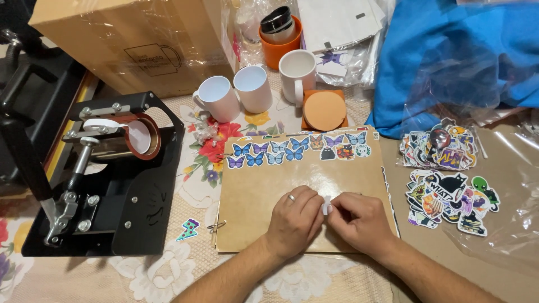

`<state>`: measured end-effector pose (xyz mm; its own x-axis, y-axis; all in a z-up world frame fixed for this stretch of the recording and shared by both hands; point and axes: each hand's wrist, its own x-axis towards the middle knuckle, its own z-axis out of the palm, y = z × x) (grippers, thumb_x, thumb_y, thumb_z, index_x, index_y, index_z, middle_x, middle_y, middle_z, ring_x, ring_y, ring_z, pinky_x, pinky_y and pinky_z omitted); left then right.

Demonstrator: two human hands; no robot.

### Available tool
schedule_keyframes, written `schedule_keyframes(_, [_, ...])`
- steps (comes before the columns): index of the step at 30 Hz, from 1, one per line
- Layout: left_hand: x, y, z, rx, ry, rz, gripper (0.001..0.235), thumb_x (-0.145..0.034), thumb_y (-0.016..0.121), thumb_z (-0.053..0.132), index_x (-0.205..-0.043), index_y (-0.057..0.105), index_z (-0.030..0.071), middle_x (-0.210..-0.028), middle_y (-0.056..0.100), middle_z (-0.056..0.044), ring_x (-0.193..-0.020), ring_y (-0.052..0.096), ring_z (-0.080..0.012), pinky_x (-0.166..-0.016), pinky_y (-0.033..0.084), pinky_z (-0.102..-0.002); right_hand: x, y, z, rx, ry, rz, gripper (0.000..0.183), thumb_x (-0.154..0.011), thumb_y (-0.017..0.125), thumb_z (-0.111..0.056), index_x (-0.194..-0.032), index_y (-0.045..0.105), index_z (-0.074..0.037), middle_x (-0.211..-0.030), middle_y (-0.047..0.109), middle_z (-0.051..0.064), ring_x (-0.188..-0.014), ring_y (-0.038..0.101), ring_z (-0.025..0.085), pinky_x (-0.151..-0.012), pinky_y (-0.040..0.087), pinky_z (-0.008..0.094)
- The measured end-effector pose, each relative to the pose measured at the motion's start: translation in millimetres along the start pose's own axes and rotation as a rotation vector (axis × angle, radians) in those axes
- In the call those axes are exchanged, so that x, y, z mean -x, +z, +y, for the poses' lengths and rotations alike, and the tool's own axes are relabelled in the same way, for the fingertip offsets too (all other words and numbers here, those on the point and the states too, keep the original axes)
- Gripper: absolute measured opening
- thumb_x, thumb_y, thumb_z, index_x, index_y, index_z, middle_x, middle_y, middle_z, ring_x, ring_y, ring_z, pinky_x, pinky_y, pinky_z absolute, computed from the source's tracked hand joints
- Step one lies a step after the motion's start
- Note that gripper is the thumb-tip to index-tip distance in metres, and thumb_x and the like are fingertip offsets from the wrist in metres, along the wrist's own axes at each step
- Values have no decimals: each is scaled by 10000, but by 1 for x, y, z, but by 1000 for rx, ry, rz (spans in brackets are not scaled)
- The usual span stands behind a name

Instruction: The person peels the backing off various stickers and places them onto a brown paper sheet. They arrange the stickers in rows, occasionally picking up a smartphone from the table and then returning to the sticker application process.

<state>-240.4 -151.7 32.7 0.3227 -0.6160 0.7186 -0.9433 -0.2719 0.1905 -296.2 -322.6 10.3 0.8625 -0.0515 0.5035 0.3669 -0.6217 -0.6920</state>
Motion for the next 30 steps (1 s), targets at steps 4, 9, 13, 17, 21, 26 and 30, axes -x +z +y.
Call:
schedule_keyframes(4, [6,7,-1,169,-184,20,88,-981,533,61,-953,582,-7,-903,607,-149,-845,576,-320,-720,461,-404,-2,0,-4,-27,-10,33,165,-838,656,-113,-674,661,-98,-545,572,-7,-477,470,113,-487,385,266])
schedule_keyframes(9, [7,10,-2,330,-374,9,122,-982,506,111,-929,577,28,-871,630,-119,-798,570,-290,-733,448,-391,-1,-1,-3,-50,2,44,161,-839,670,-117,-680,664,-92,-555,578,-6,-485,469,113,-492,383,269])
schedule_keyframes(13, [4,2,-6,456,-393,49,153,-978,494,114,-986,622,30,-905,657,-119,-853,605,-280,-772,475,-381,-2,-5,-3,-56,36,46,177,-841,638,-134,-668,638,-96,-554,551,-8,-493,451,121,-495,357,274])
schedule_keyframes(17, [17,11,-7,235,-303,94,441,-914,695,410,-1082,509,47,-1030,592,-122,-923,580,-287,-795,474,-378,-2,-5,-3,-31,-8,36,166,-865,629,-122,-705,653,-90,-585,591,2,-497,485,132,-500,384,277])
schedule_keyframes(21, [20,15,-14,222,-288,100,378,-908,723,360,-1003,524,53,-965,582,-126,-879,553,-282,-765,454,-368,-3,-6,-4,-68,-15,18,188,-896,605,-142,-745,689,-65,-584,599,10,-495,492,134,-489,380,285])
schedule_keyframes(26, [15,13,-12,235,-270,82,244,-963,669,278,-920,590,51,-896,574,-96,-832,537,-276,-765,441,-369,-3,-7,-4,-77,-75,-29,191,-931,578,-163,-799,684,-73,-593,570,16,-505,498,156,-511,393,290])
schedule_keyframes(30, [10,8,-11,237,-265,79,196,-977,652,225,-912,613,44,-891,583,-97,-849,551,-287,-795,447,-383,-5,-8,-4,-44,-111,-35,200,-940,560,-176,-823,696,-89,-587,560,4,-490,484,149,-497,385,285])
